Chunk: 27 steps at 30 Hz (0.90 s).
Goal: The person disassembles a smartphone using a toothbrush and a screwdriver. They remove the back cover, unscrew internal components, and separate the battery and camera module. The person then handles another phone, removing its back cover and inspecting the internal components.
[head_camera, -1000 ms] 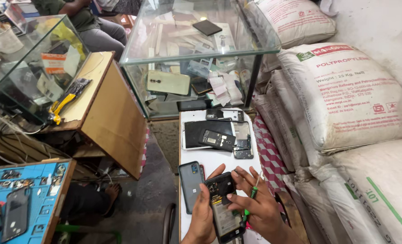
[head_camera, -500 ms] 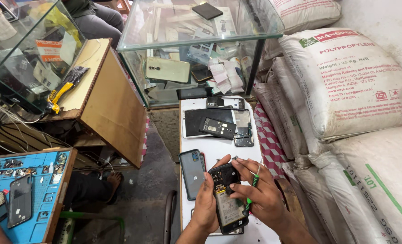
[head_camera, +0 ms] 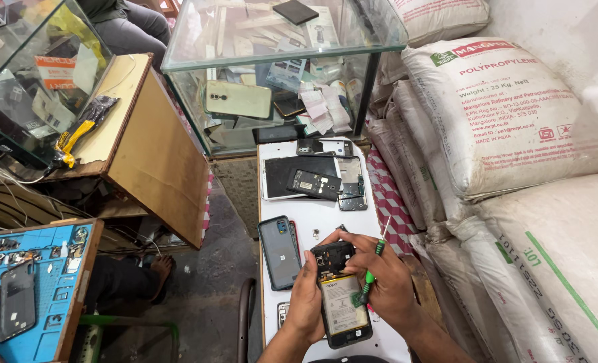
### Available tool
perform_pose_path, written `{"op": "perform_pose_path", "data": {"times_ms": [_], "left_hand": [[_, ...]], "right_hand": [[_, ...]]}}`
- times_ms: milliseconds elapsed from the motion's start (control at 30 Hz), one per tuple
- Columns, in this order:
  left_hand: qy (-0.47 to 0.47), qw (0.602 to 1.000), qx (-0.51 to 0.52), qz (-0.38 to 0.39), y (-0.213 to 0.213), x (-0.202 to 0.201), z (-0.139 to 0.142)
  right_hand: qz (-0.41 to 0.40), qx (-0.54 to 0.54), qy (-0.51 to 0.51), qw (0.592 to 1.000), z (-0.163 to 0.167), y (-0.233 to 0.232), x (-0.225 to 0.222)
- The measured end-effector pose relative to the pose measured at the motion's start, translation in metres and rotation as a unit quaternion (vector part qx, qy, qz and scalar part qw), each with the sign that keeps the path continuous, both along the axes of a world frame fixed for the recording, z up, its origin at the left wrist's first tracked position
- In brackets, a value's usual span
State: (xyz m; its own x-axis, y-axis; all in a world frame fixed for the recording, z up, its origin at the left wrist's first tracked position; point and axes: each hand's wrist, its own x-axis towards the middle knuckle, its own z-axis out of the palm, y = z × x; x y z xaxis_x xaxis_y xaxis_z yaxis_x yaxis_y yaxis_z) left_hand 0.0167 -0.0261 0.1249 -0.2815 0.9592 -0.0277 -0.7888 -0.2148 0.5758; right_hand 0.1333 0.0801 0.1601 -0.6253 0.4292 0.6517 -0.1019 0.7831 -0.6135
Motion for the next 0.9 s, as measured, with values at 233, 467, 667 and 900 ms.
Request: {"op": "perform_pose_path", "data": {"times_ms": [233, 467, 667, 900], "left_hand": [[-0.008, 1.000, -0.012, -0.006, 0.000, 0.001, -0.001], [-0.010, 1.000, -0.028, -0.003, 0.002, 0.003, -0.001], [-0.005, 0.998, -0.061, -0.017, 0.002, 0.002, -0.012], [-0.001, 0.996, -0.084, -0.024, 0.000, 0.001, -0.024]], "right_hand": [[-0.017, -0.052, -0.028, 0.998, -0.001, 0.001, 0.003], [0.001, -0.126, -0.021, 0.992, -0.005, 0.003, 0.002], [0.002, -0.145, -0.019, 0.989, -0.007, 0.004, 0.002], [0.009, -0.155, -0.017, 0.988, -0.006, 0.004, 0.002]]}}
